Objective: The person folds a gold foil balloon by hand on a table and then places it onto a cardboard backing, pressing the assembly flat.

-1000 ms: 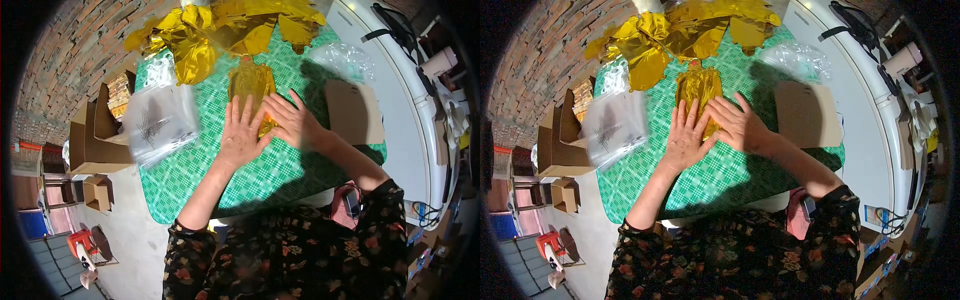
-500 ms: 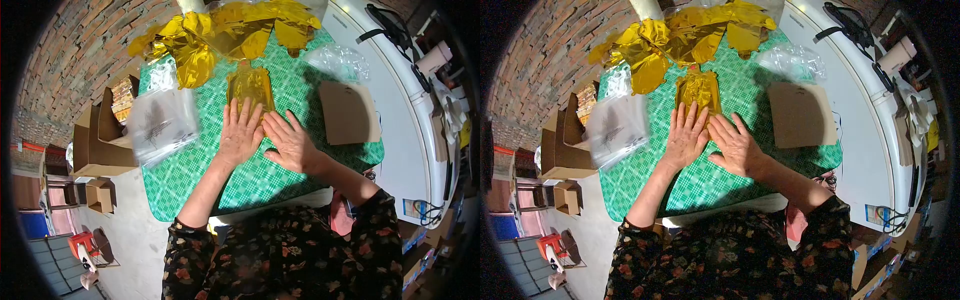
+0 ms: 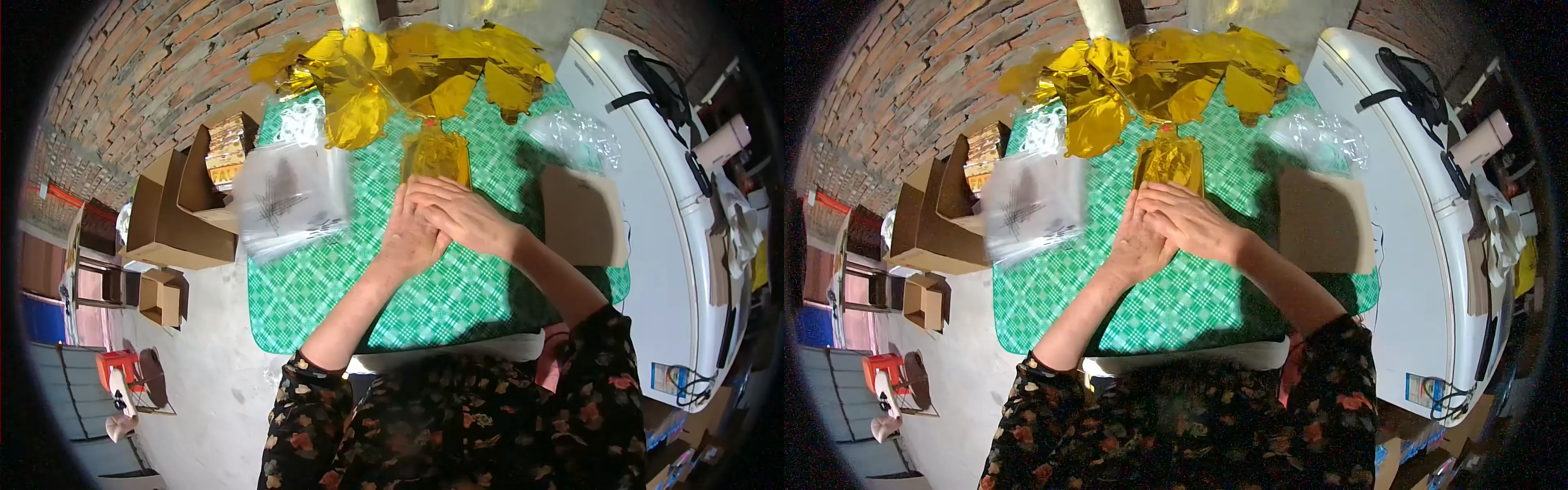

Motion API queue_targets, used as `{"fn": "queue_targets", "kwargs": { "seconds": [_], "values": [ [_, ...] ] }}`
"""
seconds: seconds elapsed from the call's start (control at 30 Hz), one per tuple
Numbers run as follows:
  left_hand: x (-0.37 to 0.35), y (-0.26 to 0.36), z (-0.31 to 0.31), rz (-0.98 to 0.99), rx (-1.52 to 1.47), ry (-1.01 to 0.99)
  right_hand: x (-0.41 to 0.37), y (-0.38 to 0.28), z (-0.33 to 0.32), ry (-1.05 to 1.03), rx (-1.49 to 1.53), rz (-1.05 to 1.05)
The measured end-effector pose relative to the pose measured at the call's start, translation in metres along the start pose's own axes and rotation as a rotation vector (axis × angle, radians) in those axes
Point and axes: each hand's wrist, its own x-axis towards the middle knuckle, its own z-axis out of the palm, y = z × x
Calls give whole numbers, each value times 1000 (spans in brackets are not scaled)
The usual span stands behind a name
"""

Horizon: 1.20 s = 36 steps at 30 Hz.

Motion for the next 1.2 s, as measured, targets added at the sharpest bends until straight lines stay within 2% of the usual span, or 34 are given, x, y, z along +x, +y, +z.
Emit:
{"fn": "queue_targets", "kwargs": {
  "seconds": [0.03, 0.13, 0.17, 0.27, 0.5, 0.6, 0.73, 0.77, 0.9, 1.0, 1.1, 1.2],
  "values": [
    [2, -1, -2, -8, -121, -27, 12, 3, 1, -33, 24, -23],
    [2, 0, -1, -37, -106, -92, 34, 26, 9, -103, 22, -80],
    [0, 1, 1, -28, -58, -30, 36, 33, 13, -98, 19, -75],
    [3, 2, -13, -40, -139, -144, 38, 44, 11, -159, -2, -54],
    [-1, 0, 6, -34, -66, -21, 61, 70, 8, -217, -150, -1],
    [-2, 0, 7, -32, -115, 42, 71, 84, 9, -177, -211, -46],
    [-2, 2, 4, -36, -174, 93, 80, 104, 8, 95, -351, -212],
    [-2, 1, 4, -36, -188, 111, 83, 109, 3, 284, -316, -335],
    [-2, 3, 3, -62, -137, 54, 61, 104, -11, 514, -573, -136],
    [0, 4, 2, -61, -129, 54, 45, 122, -9, 443, -670, 14],
    [-2, 4, 2, -63, -114, 46, 47, 129, -14, 326, -583, 159],
    [-2, 3, 6, -61, -104, 57, 63, 135, -25, 74, -449, 417]
  ]
}}
